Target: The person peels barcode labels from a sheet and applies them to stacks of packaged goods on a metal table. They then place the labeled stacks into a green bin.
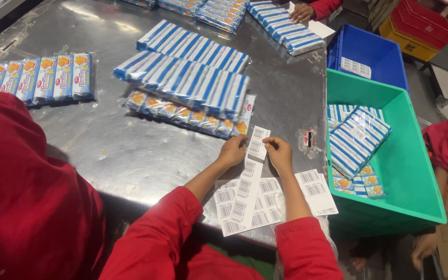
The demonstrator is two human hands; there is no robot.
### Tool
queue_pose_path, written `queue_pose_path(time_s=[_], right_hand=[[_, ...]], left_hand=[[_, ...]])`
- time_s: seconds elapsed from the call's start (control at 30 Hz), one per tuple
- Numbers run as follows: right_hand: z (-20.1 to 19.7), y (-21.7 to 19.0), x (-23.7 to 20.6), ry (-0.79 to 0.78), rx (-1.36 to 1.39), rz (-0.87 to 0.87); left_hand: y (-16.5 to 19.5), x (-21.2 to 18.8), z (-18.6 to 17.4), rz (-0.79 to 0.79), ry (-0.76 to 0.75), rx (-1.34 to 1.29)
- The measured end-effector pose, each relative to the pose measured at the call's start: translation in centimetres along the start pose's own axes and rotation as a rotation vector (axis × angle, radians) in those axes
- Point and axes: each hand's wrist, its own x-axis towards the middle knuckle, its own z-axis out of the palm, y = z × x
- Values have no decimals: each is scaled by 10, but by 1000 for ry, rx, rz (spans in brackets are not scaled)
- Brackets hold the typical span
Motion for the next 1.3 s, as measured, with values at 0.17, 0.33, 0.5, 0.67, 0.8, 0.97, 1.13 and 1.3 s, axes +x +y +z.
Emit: queue_pose_path(time_s=[0.17,0.33,0.5,0.67,0.8,0.97,1.13,1.3], right_hand=[[-6,5,-3,-6,-67,-60],[-11,5,-4,-5,-111,-62],[-15,5,-2,1,-144,-78],[-14,9,0,14,-166,-100],[-12,9,-1,18,-186,-98],[-11,6,-2,19,-215,-106],[-9,3,-3,14,-228,-138],[-8,-1,-6,8,-275,-169]], left_hand=[[6,-3,2,14,-16,8],[8,-1,3,-34,-50,28],[8,2,6,-7,-43,18],[6,4,7,-30,-64,18],[4,4,6,-8,-60,32],[5,2,5,19,-49,57],[15,-3,-2,-14,-113,174],[29,-11,-9,0,-155,286]])
